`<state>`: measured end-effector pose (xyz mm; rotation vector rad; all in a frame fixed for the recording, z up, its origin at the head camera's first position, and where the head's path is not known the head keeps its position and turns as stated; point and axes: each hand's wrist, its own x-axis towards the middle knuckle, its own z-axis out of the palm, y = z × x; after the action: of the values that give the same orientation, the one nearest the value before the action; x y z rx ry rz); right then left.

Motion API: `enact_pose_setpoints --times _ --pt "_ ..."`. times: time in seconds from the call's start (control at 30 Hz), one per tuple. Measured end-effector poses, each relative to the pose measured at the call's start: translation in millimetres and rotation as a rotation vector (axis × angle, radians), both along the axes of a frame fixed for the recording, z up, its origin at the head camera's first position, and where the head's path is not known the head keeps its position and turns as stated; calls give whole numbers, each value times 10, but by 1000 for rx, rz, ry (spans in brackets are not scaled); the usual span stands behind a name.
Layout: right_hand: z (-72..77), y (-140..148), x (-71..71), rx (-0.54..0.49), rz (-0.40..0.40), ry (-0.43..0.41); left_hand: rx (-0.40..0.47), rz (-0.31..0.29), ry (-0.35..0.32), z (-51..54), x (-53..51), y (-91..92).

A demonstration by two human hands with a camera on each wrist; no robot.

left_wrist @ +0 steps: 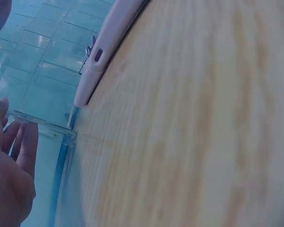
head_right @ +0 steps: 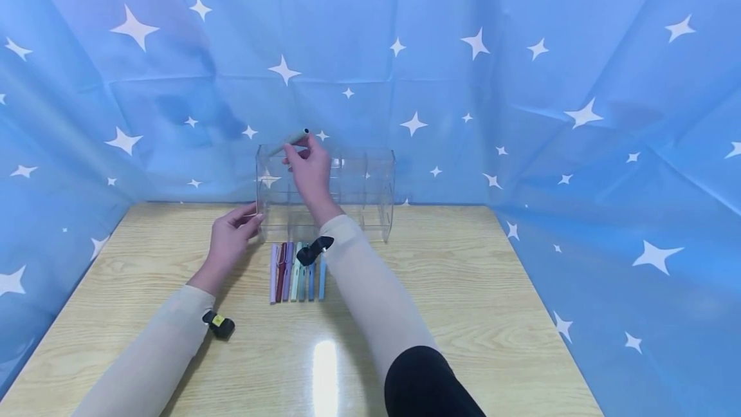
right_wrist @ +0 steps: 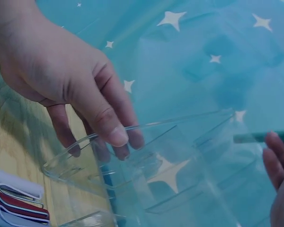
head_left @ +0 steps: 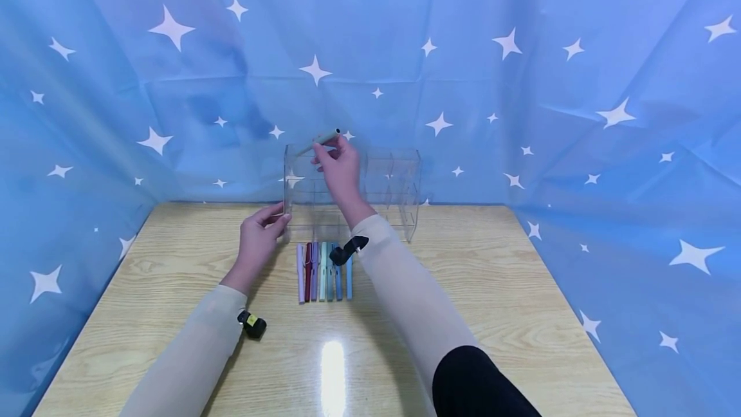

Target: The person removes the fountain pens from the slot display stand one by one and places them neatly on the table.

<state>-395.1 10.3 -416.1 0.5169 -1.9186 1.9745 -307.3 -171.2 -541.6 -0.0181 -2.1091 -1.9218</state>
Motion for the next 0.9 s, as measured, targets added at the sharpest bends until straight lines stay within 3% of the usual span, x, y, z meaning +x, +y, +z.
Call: enact_pose_setpoints --times 0.23,0.47,0.6,0.9 --pt "113 116 59 -62 -77 77 -9 3 -3 -9 -5 2" --pt "140 266 141 -142 20 104 -4 2 -10 0 5 2" --pt "96 367 200 -137 68 83 -8 10 -6 -5 3 3" --pt "-23 575 343 -96 84 -14 -2 10 -7 4 14 14"
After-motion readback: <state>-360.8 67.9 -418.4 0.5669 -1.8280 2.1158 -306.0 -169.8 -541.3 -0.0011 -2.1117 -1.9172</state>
